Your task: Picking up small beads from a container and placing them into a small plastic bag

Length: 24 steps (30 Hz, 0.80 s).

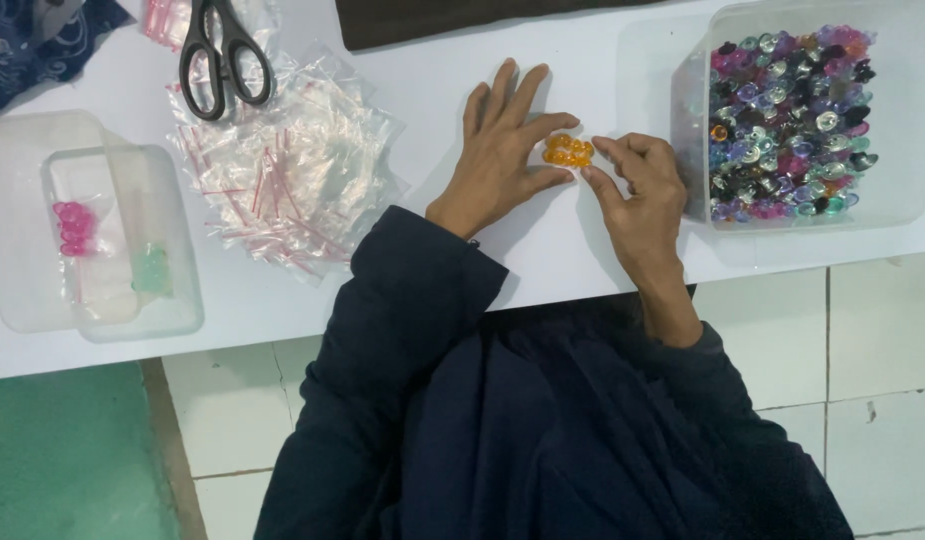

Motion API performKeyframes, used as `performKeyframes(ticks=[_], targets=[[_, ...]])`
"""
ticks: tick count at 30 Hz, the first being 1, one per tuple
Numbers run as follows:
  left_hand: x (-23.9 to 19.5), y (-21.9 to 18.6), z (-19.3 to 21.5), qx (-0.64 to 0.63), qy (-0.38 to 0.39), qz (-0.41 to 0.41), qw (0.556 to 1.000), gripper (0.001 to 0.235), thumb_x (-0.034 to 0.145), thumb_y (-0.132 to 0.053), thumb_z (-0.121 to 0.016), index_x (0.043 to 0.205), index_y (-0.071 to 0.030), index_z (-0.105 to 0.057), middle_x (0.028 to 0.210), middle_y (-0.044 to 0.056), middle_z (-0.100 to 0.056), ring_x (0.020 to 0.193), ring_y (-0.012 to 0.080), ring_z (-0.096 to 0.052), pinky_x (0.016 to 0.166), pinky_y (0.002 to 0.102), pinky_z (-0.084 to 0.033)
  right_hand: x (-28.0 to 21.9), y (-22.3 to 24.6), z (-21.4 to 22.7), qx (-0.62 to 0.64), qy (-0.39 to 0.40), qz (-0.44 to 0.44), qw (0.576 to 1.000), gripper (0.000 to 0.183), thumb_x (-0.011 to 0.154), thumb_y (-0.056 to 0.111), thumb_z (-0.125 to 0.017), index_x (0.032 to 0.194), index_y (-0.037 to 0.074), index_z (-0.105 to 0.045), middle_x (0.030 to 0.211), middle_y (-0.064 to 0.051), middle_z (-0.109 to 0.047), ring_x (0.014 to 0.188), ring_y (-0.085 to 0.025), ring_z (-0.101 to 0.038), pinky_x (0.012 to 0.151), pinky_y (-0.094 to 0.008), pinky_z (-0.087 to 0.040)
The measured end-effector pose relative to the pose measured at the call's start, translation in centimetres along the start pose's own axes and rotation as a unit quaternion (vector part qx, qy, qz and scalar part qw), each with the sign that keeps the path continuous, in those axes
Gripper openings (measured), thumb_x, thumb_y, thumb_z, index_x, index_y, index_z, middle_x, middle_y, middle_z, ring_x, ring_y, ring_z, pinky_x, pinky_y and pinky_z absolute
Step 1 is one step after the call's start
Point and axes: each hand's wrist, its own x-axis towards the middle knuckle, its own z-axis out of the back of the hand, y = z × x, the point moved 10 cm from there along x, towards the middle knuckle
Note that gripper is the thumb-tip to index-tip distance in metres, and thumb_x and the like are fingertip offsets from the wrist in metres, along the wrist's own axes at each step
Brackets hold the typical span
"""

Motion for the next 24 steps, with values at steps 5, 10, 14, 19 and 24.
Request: performKeyframes(ticks=[5, 10, 14, 19, 24], targets=[[-0.2, -0.2, 0.3, 0.009, -0.016, -0.010, 1.000, 0.045, 0.089, -0.043, -0.090, 0.127, -0.028, -0.071, 0.162, 0.013, -0.029, 0.154, 0.0433, -0.013, 0.124, 0.067, -0.015, 0.2, 0.3, -0.3, -0.008, -0.003, 0.021, 1.000, 0.030, 0.100, 0.006, -0.081, 0.129, -0.001, -0.074, 0.115, -0.012, -0.057, 0.102, -0.025, -0.056, 0.082, -0.034, -0.052], [-0.2, -0.3, 0.3, 0.022, -0.021, -0.010, 0.999, 0.037, 0.095, -0.042, -0.085, 0.126, -0.026, -0.071, 0.163, 0.015, -0.027, 0.154, 0.0437, -0.012, 0.124, 0.069, -0.017, 0.7, 0.9, -0.4, -0.007, -0.009, 0.044, 0.999, 0.028, 0.102, 0.007, -0.080, 0.127, -0.005, -0.073, 0.112, -0.014, -0.056, 0.103, -0.028, -0.056, 0.083, -0.036, -0.053], [-0.3, -0.3, 0.2, 0.020, -0.028, -0.008, 0.999, 0.034, 0.098, -0.043, -0.082, 0.126, -0.027, -0.071, 0.165, 0.013, -0.025, 0.156, 0.0424, -0.011, 0.125, 0.068, -0.018, 0.7, 0.8, -0.6, -0.016, -0.009, 0.041, 0.999, 0.028, 0.103, 0.008, -0.080, 0.127, -0.004, -0.073, 0.113, -0.014, -0.056, 0.105, -0.027, -0.056, 0.086, -0.036, -0.054], [-0.1, -0.5, 0.6, 0.006, -0.021, 0.001, 1.000, 0.032, 0.101, -0.048, -0.074, 0.124, -0.027, -0.071, 0.164, 0.014, -0.025, 0.156, 0.0434, -0.011, 0.126, 0.068, -0.017, 1.0, 0.9, -0.6, -0.019, -0.007, 0.043, 0.999, 0.029, 0.103, 0.008, -0.080, 0.128, -0.004, -0.073, 0.112, -0.015, -0.057, 0.107, -0.029, -0.056, 0.089, -0.037, -0.054], [-0.1, -0.6, 0.7, 0.016, 0.000, 0.002, 1.000, 0.036, 0.100, -0.042, -0.081, 0.129, -0.026, -0.070, 0.165, 0.014, -0.023, 0.156, 0.0429, -0.009, 0.126, 0.068, -0.016, 1.1, 1.1, -0.6, -0.025, -0.010, 0.057, 0.998, 0.029, 0.102, 0.005, -0.082, 0.127, -0.005, -0.073, 0.113, -0.017, -0.057, 0.105, -0.030, -0.056, 0.087, -0.038, -0.055]])
